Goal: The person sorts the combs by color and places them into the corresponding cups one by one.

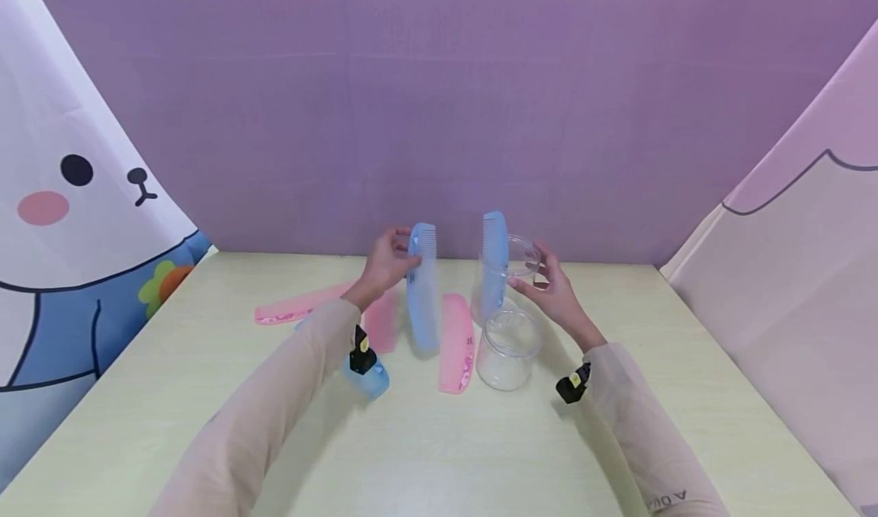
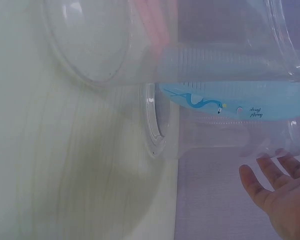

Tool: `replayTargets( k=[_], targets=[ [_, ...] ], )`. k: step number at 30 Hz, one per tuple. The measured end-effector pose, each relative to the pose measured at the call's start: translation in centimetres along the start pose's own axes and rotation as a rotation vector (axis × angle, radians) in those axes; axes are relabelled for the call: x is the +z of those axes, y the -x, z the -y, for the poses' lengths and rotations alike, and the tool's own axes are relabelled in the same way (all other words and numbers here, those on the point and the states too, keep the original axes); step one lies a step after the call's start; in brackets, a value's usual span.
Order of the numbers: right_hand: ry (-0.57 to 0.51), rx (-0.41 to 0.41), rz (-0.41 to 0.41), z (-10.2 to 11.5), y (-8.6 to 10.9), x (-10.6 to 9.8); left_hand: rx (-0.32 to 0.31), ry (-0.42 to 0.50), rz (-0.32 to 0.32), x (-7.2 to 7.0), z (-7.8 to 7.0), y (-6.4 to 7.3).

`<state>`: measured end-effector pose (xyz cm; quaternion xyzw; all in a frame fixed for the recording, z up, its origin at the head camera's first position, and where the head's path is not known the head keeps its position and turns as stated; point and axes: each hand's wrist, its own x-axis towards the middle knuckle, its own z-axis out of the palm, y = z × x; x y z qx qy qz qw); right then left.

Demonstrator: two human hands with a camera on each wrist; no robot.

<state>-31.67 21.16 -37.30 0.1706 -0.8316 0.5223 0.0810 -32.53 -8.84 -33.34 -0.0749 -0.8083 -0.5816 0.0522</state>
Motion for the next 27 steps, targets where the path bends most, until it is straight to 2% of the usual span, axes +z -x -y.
replayTargets(
  k=[7,19,23,27],
  targets=[
    [-0.005,-0.002,-0.002,0.0,0.0,0.0,0.063,0.05,-0.026,-0.4,-1.5,-0.3],
    [0.001,-0.01,-0.004,0.0,0.0,0.1,0.242,0.105,-0.098,-0.5,-4.6,-0.9],
    [-0.004,-0.009,-0.003,0.1,0.1,0.1,0.286,0.157,-0.12,-0.3,-5.6,-1.1],
    [-0.004,-0.003,0.001,0.2,0.1,0.1,0.331,0.169,-0.143,-0.3,-6.5,-1.2]
  ],
)
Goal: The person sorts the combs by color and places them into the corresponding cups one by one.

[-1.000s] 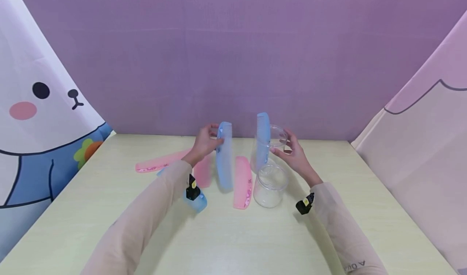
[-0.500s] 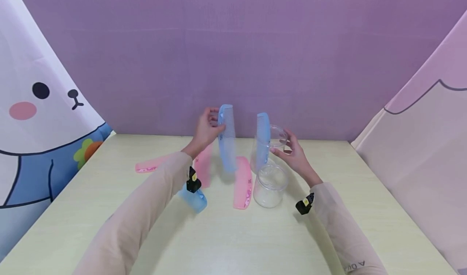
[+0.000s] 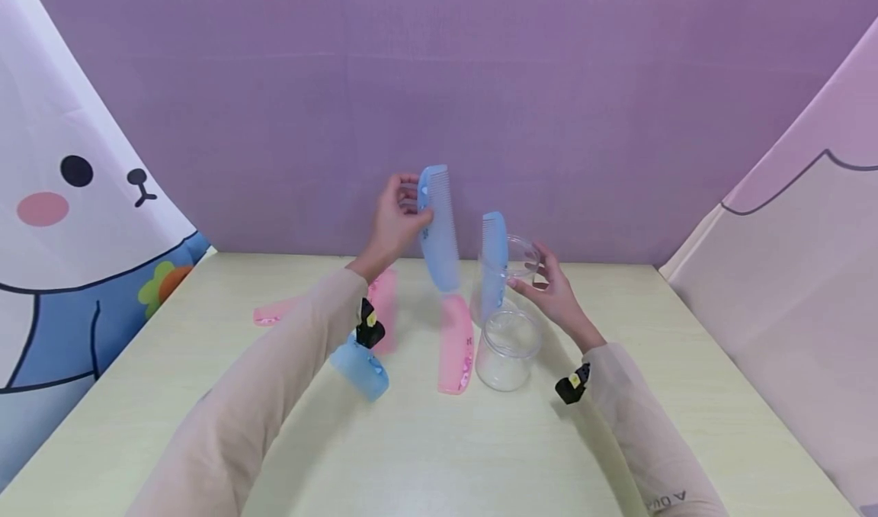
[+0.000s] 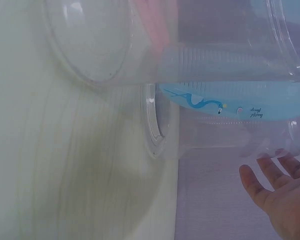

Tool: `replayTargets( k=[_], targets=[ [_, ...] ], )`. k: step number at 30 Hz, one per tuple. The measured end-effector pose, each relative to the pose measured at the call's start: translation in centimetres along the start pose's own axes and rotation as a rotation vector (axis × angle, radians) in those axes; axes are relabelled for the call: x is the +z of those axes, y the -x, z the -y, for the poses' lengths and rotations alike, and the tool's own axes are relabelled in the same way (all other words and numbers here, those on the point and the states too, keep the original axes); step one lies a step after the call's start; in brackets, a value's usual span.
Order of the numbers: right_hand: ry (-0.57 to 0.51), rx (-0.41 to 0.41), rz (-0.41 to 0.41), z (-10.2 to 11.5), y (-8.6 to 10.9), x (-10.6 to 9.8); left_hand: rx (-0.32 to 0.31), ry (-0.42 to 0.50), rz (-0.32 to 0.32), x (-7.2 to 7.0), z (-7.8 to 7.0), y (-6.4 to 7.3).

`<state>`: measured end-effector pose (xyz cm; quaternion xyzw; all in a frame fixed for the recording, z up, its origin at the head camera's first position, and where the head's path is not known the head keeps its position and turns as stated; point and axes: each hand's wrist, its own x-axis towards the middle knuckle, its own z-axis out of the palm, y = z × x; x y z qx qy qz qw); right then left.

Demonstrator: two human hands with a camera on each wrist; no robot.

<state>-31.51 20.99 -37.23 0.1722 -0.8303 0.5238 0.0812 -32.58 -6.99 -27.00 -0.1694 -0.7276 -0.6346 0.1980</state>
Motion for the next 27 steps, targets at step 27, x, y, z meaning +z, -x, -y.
replayTargets(
  k=[27],
  targets=[
    [-0.016,0.026,0.021,2.4,0.8,-0.1,0.237,0.107,-0.136,4.6,-3.7,-0.9]
  ],
)
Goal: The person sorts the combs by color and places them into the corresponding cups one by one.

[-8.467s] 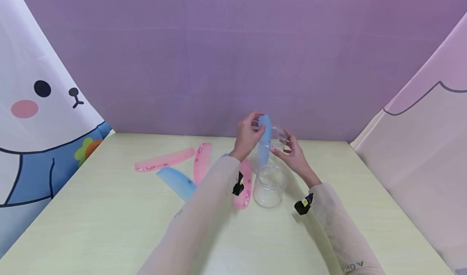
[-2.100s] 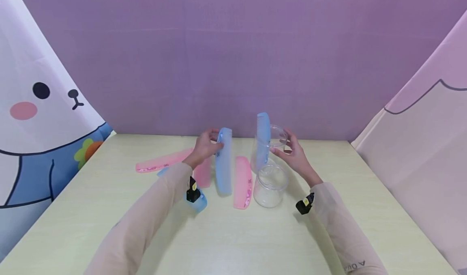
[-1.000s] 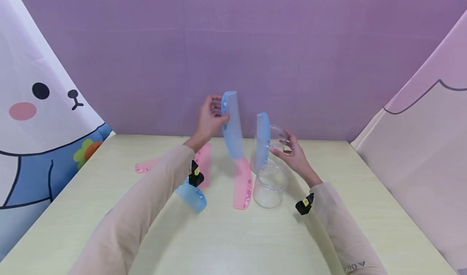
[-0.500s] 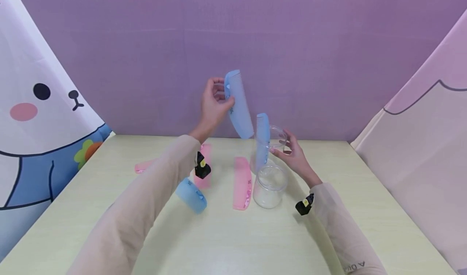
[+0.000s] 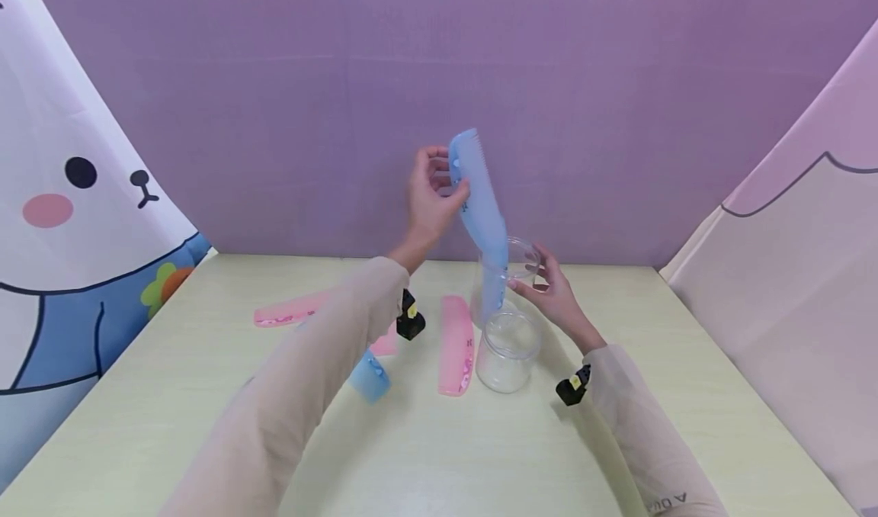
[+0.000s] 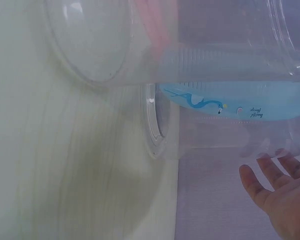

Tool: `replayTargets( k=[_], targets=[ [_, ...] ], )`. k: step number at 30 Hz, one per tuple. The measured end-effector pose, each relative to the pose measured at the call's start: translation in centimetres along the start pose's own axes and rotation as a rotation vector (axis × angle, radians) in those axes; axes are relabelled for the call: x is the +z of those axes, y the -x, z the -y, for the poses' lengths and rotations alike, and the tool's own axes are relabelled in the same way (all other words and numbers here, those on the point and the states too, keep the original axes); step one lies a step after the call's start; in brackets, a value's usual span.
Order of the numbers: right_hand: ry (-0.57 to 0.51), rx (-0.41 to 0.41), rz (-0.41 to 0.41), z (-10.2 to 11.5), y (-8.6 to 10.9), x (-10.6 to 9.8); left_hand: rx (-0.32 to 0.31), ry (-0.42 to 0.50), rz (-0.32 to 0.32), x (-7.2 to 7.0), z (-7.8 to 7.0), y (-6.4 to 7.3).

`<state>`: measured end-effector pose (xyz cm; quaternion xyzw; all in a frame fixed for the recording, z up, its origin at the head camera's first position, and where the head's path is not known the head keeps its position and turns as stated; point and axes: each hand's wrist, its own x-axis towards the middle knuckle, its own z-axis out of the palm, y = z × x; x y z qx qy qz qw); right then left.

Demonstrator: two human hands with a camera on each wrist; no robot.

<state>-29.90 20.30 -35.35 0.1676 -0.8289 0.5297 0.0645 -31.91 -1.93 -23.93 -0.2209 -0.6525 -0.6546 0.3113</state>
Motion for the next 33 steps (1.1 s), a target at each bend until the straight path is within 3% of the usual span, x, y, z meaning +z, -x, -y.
replayTargets(
  k=[21,33],
  targets=[
    [-0.009,0.019,0.004,0.6,0.3,0.0,-0.118,-0.031,0.04,3.6,4.4,3.4],
    [0.002,-0.034,-0.025,-2.3,-0.7,0.0,-0.154,-0.101,0.088,4.6,5.9,4.7]
  ],
)
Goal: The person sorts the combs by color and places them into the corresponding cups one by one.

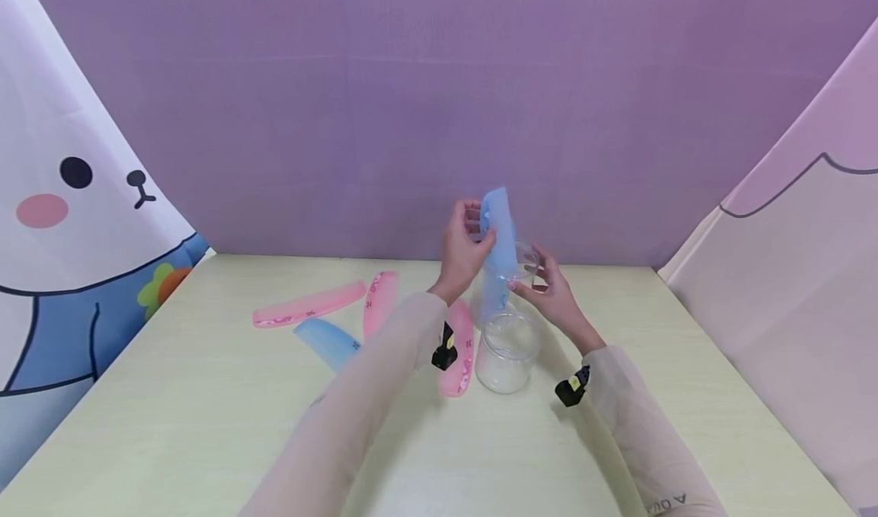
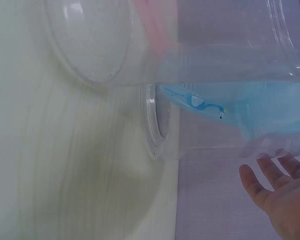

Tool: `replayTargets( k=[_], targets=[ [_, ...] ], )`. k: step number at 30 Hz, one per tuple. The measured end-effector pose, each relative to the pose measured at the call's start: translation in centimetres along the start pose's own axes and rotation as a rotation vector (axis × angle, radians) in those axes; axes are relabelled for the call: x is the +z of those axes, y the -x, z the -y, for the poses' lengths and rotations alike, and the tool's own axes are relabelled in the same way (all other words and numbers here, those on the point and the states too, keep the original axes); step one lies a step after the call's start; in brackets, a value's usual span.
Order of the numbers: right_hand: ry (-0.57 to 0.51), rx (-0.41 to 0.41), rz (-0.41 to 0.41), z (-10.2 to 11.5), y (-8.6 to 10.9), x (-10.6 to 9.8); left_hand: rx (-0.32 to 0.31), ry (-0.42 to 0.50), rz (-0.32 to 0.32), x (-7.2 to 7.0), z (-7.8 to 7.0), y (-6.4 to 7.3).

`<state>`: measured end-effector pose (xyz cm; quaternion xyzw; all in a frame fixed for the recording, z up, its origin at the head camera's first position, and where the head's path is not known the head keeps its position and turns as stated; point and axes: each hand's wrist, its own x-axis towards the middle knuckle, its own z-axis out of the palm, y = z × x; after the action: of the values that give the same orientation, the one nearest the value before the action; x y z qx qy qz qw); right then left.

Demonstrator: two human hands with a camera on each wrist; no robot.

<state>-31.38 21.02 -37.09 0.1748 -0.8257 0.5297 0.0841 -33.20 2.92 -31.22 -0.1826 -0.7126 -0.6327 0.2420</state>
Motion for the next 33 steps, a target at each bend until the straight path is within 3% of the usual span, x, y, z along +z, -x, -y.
replayTargets(
  k=[15,25,33],
  targets=[
    [-0.003,-0.006,0.003,-0.3,-0.1,0.1,-0.02,-0.044,0.113,0.4,1.0,0.2],
    [0.004,-0.017,0.0,-0.3,-0.1,0.1,-0.054,-0.189,0.19,0.2,1.3,0.1],
    [-0.007,0.029,0.022,2.8,0.8,0.0,-0.077,-0.26,0.216,-0.1,1.4,0.3]
  ],
)
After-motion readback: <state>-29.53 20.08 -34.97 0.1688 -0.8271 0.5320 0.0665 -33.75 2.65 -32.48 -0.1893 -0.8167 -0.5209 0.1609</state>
